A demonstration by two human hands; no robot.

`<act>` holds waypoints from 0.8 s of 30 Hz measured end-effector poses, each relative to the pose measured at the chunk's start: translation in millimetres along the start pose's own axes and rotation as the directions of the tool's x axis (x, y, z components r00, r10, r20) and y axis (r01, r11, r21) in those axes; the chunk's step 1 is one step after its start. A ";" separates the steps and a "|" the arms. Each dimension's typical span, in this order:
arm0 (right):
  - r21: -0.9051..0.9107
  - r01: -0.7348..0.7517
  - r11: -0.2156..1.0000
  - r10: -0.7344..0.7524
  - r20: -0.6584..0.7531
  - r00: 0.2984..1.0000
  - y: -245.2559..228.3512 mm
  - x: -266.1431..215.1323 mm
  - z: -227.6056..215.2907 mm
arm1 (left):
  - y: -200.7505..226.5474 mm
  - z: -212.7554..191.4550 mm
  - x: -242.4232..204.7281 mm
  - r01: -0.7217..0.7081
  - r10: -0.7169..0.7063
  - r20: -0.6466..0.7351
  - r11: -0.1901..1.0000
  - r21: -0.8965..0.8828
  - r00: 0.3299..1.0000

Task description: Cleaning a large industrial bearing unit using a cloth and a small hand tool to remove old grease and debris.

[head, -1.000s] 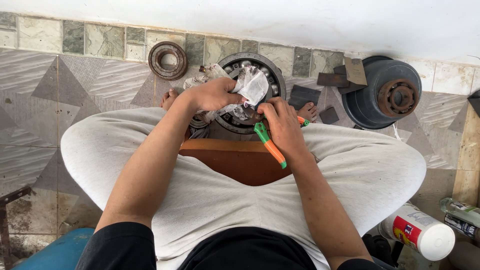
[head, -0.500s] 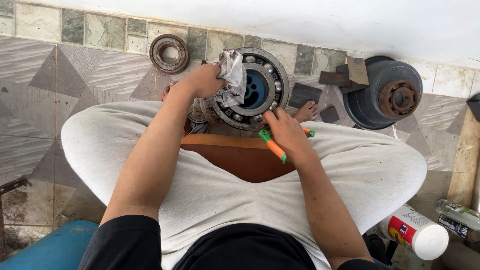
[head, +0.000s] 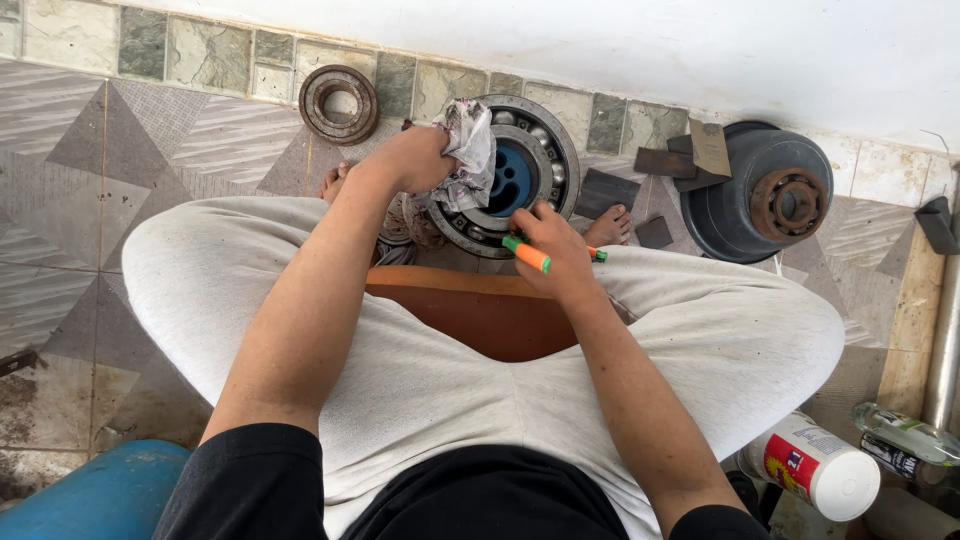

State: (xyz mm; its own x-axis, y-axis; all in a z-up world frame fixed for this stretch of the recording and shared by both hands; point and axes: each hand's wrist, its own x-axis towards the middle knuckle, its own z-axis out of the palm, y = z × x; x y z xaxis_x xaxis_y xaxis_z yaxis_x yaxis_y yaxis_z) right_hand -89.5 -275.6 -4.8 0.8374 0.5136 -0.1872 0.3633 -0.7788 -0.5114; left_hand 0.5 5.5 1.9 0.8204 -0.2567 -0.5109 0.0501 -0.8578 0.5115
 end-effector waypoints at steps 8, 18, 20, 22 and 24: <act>0.333 -0.105 0.937 0.087 0.070 0.994 -6.9 8.7 -25.5 | 4.7 -4.4 -5.8 -0.009 0.009 0.002 1.000 -0.023 1.000; 0.567 -0.198 0.799 0.202 0.058 0.978 12.0 9.8 -29.2 | 15.9 -14.3 -15.6 0.003 -0.001 0.034 0.998 -0.063 0.999; 0.623 -0.199 0.756 0.217 0.047 0.975 16.1 10.9 -29.4 | 25.7 -20.5 -25.8 -0.020 0.031 0.071 0.989 -0.144 0.997; 0.677 -0.198 0.709 0.240 0.032 0.970 21.0 13.6 -22.9 | 29.3 -16.3 -25.8 -0.046 0.072 0.107 0.974 -0.222 0.992; 0.836 -0.153 0.526 0.267 0.008 0.964 26.1 18.3 -9.6 | 25.8 -1.6 -16.7 -0.107 0.173 0.127 0.906 -0.409 0.977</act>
State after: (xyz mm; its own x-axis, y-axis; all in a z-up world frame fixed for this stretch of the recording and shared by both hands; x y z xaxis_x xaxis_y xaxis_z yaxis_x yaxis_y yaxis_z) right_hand -60.8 -290.0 -13.5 0.9005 0.2902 -0.3239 -0.2784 -0.1873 -0.9420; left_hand -11.0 -11.7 24.7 0.7376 -0.4553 -0.4986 0.1908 -0.5677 0.8008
